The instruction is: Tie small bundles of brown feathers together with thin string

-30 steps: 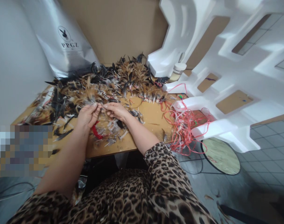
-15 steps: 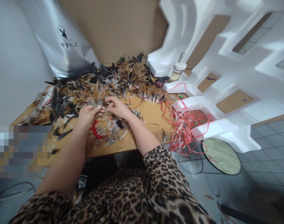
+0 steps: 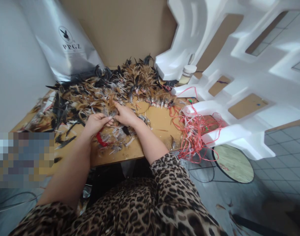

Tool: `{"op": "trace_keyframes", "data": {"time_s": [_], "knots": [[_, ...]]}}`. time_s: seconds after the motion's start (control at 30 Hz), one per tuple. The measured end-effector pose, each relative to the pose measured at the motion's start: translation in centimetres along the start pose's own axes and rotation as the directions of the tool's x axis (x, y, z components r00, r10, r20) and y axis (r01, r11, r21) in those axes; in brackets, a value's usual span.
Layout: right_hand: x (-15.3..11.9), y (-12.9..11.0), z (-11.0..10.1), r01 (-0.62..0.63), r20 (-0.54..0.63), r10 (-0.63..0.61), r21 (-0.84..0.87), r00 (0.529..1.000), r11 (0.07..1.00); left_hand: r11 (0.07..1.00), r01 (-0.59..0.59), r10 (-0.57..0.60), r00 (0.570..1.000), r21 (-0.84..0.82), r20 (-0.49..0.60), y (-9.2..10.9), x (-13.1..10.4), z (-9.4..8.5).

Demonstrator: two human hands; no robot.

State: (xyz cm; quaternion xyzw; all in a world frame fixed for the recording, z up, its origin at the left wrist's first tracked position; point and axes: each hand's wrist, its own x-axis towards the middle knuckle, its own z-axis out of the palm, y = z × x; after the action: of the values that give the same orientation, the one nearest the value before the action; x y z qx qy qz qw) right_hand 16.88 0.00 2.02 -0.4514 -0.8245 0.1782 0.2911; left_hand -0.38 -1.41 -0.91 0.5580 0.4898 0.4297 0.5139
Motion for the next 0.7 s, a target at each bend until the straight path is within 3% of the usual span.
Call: {"op": "trace_keyframes", "data": {"time_s": [0.2, 0.33, 0.43, 0.53, 0.7], "knots": [[0.29, 0.37, 0.28, -0.043, -0.048, 0.061, 0.305, 0.997, 0.951, 0.997, 0.019, -0.019, 1.000, -0.071, -0.005, -0.25, 0.03, 0.14], [0.61, 0.70, 0.54, -0.063, -0.050, 0.107, 0.546, 0.993, 0.836, 0.979, 0.057, -0.068, 0.996, -0.194, -0.055, -0.10, 0.10, 0.25], [0.90, 0.89, 0.48, -0.080, -0.141, 0.232, 0.670, 0.963, 0.738, 0.948, 0.058, -0.100, 0.988, -0.312, -0.119, 0.14, 0.22, 0.17], [1.01, 0.89, 0.37, -0.130, -0.177, 0.371, 0.733, 0.912, 0.668, 0.915, 0.012, -0.100, 0.975, -0.403, -0.198, 0.44, 0.26, 0.13], [0.73, 0.09, 0.97, -0.242, -0.046, 0.373, 0.686, 0.927, 0.686, 0.916, -0.007, -0.081, 0.976, -0.400, -0.203, 0.53, 0.25, 0.40]]}}
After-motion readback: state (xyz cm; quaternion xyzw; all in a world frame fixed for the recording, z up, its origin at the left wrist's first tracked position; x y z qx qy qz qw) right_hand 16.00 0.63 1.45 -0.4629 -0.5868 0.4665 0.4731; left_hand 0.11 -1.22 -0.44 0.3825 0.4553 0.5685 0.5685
